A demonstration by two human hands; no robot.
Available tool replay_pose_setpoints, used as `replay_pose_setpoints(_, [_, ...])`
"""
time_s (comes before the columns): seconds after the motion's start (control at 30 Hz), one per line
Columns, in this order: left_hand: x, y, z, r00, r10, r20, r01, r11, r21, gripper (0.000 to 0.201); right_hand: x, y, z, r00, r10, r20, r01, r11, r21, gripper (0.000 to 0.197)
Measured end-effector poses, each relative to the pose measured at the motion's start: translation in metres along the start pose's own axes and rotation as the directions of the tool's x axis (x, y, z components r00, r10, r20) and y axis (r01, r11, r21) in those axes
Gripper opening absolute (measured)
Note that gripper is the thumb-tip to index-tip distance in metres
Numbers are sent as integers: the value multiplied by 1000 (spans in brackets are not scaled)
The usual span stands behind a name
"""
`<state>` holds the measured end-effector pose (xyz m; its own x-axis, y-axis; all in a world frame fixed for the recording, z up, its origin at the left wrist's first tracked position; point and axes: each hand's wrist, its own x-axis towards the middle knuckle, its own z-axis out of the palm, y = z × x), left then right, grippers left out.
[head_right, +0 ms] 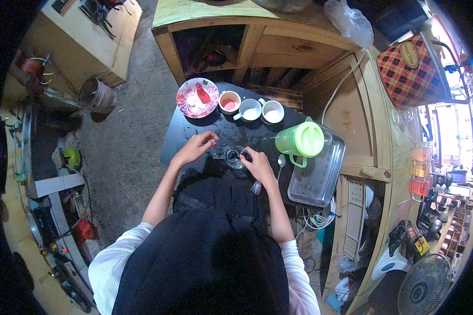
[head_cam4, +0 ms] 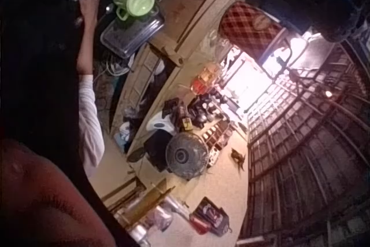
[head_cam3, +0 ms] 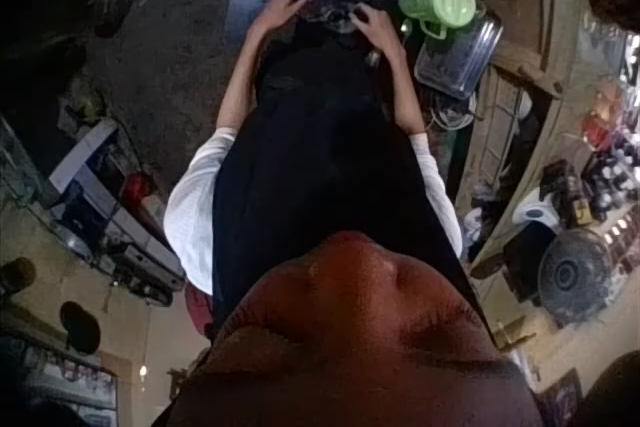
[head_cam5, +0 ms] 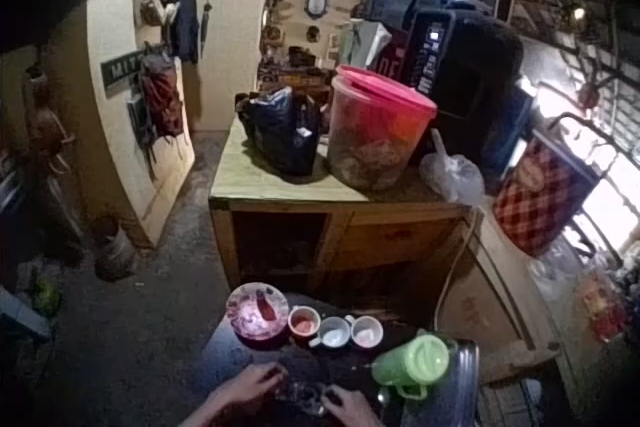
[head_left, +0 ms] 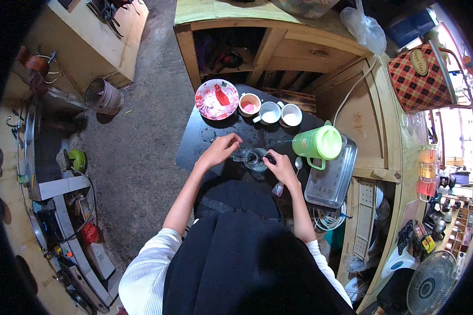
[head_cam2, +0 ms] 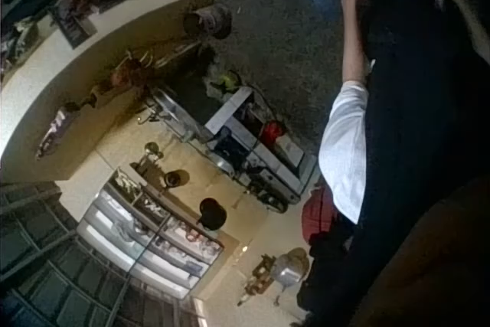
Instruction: Preparing and mixing drinks in several jars and glasses by adding liquid and stirring.
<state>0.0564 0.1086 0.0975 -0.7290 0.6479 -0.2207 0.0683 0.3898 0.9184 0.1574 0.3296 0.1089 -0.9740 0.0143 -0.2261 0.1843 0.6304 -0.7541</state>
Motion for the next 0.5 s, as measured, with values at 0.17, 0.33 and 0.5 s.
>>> replay_pose_setpoints(0.17, [-2, 7, -2, 1000, -19, -7, 19, 998, -54, 23, 1, -1, 0, 1000, -7, -3, 7, 1000, 10, 26])
replay_pose_setpoints(0.33, [-2, 2, -2, 1000, -13, -7, 13, 999, -37, 24, 1, -4, -1, 999, 31, 23, -31, 1000, -6, 26])
replay_pose_setpoints(0.5, [-1, 0, 0, 1000, -18, -20, 17, 998, -59, 23, 0, -6, -2, 1000, 4, -2, -4, 1000, 7, 27])
